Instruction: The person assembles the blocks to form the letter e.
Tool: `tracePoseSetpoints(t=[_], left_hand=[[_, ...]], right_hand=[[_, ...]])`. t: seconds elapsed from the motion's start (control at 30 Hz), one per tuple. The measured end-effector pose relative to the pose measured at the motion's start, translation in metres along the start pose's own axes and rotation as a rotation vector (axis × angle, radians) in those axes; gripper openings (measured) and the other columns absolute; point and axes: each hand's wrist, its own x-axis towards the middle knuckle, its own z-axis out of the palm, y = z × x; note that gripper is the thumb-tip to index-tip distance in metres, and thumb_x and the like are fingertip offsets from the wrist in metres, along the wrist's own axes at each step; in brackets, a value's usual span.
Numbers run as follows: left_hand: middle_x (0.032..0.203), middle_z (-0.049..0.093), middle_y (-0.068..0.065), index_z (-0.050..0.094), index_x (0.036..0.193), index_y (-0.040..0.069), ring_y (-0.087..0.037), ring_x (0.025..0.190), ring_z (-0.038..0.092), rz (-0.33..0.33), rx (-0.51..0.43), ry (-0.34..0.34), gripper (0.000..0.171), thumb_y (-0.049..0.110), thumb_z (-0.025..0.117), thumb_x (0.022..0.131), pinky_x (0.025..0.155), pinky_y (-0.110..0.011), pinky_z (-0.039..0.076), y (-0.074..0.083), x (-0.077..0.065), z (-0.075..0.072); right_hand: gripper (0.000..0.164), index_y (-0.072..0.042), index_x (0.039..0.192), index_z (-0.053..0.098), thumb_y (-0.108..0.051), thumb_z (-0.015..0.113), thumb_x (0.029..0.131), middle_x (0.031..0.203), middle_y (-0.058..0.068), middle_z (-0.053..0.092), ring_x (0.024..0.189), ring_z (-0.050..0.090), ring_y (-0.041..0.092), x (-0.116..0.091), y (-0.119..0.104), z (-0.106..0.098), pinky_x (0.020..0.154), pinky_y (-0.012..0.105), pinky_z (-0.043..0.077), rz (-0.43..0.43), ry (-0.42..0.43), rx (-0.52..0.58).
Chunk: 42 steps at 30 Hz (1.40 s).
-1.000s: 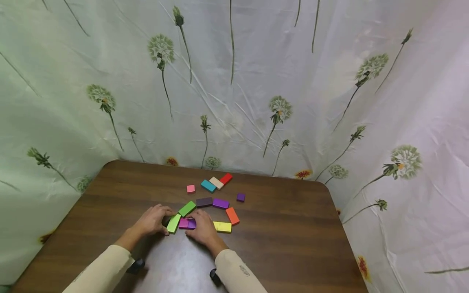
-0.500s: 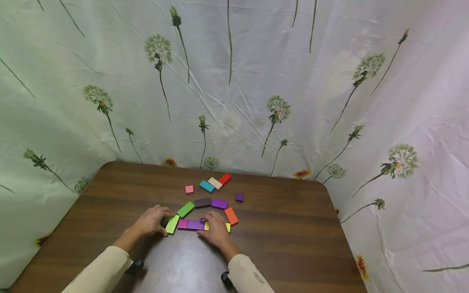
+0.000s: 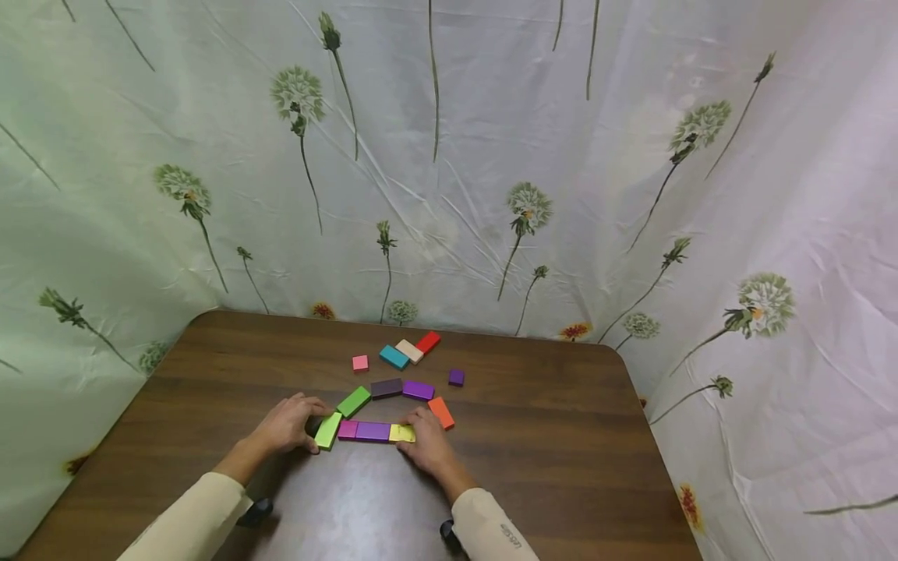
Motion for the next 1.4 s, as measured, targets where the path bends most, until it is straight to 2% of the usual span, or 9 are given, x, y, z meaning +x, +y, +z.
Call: tracePoseSetpoints(t=[0.13,0.3,0.7,1.07,1.4], left_hand=[[0.108,0.067,-0.006,0.072,0.111,0.008,-0.028,0.096,0.055,0.002,0.004,0.005,0.062,0.024,0.092,0.055,0.081,-0.048,0.044,0.000,-0.001,-0.001],[0.108,0.068,-0.005,0.072,0.111,0.007,-0.027,0.093,0.054,0.008,0.010,0.011,0.061,0.024,0.092,0.055,0.080,-0.046,0.044,0.000,-0.003,-0.001],[0.116,0.062,-0.012,0.066,0.118,0.002,-0.032,0.107,0.052,-0.030,-0.059,-0.027,0.061,0.022,0.088,0.065,0.095,-0.054,0.039,0.001,-0.005,0.001],[0.119,0.062,-0.013,0.064,0.122,0.005,-0.034,0.107,0.054,0.013,-0.063,0.012,0.061,0.019,0.087,0.066,0.091,-0.054,0.041,0.000,-0.011,0.005],[0.119,0.062,-0.013,0.064,0.121,0.004,-0.034,0.107,0.054,0.024,-0.058,0.012,0.061,0.020,0.087,0.067,0.092,-0.054,0.041,0.004,-0.012,0.004]], right_hand=[[0.029,-0.001,0.105,0.069,-0.015,0.077,0.081,0.095,0.002,0.058,0.093,0.056,0.020,0.001,0.001,-0.002,0.084,0.033,0.044,-0.006,-0.031,-0.033],[0.028,-0.001,0.105,0.069,-0.015,0.076,0.082,0.096,0.003,0.060,0.095,0.057,0.021,0.003,-0.002,-0.003,0.087,0.034,0.045,0.027,-0.054,-0.045],[0.027,0.000,0.099,0.071,-0.011,0.080,0.076,0.091,0.005,0.062,0.089,0.060,0.022,0.007,-0.002,-0.005,0.083,0.034,0.047,0.037,-0.035,-0.027],[0.028,0.000,0.099,0.071,-0.011,0.081,0.076,0.090,0.005,0.061,0.087,0.059,0.021,0.008,-0.003,-0.005,0.081,0.034,0.048,0.064,-0.049,-0.002],[0.028,-0.001,0.099,0.072,-0.013,0.081,0.075,0.087,0.002,0.059,0.085,0.059,0.019,0.009,-0.004,-0.005,0.079,0.032,0.048,0.084,-0.058,-0.002]])
